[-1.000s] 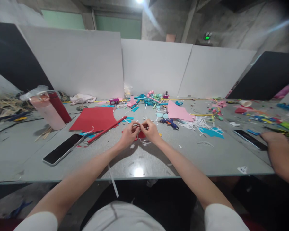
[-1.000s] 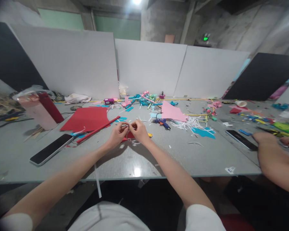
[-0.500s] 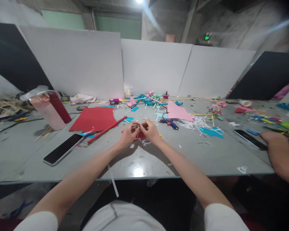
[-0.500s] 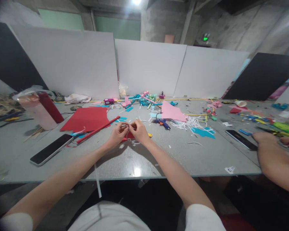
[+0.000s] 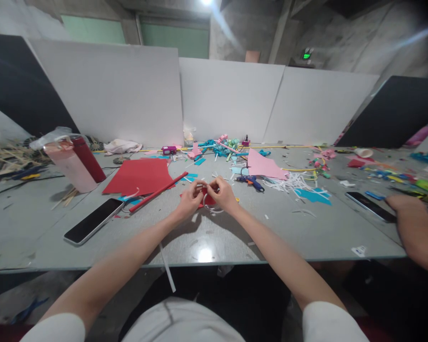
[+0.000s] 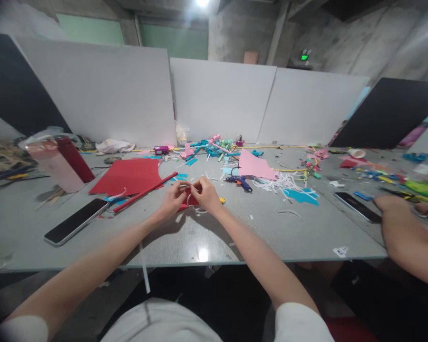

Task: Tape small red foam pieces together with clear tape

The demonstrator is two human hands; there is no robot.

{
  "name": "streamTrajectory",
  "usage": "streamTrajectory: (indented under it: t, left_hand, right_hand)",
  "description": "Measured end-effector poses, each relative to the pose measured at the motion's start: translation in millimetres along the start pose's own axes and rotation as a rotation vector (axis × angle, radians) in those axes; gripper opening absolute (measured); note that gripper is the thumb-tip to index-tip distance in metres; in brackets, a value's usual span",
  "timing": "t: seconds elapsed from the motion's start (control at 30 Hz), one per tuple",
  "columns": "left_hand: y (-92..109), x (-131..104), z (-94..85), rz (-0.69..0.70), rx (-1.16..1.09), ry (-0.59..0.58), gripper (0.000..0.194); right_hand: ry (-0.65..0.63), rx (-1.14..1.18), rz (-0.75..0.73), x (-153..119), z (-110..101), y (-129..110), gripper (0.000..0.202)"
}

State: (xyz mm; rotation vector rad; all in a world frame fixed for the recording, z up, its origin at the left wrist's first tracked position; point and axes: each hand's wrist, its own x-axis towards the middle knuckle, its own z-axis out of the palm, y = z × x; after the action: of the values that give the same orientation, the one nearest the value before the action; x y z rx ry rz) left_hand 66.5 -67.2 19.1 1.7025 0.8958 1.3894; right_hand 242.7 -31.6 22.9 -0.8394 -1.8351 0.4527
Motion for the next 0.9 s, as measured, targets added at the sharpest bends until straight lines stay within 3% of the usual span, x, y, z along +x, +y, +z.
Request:
streamTrajectory:
  t: [0.1,0.3,0.63,0.9]
  left_hand:
    - [1,-1,-4.6,0.019,-0.007,-0.018,0.030]
    - [4,2,-2.5,-0.002,0.132,0.068,0.027]
    - [-7,4,1.1,-0.030,0.098,0.047,0.034]
    - [-8,9,-5.5,0.062,0.175,0.126,0.025]
  right_hand:
    - [-0.004,-0.011,0.001,0,0,1,0.020]
    - [-0.011,-0.018,-0.002,0,0,1,0.021]
    - [-0.030,-0.021,0.001,-1,-1,-1,0.021]
    - [-0.085,-0.005,-0.045,2,-3,5,0.020]
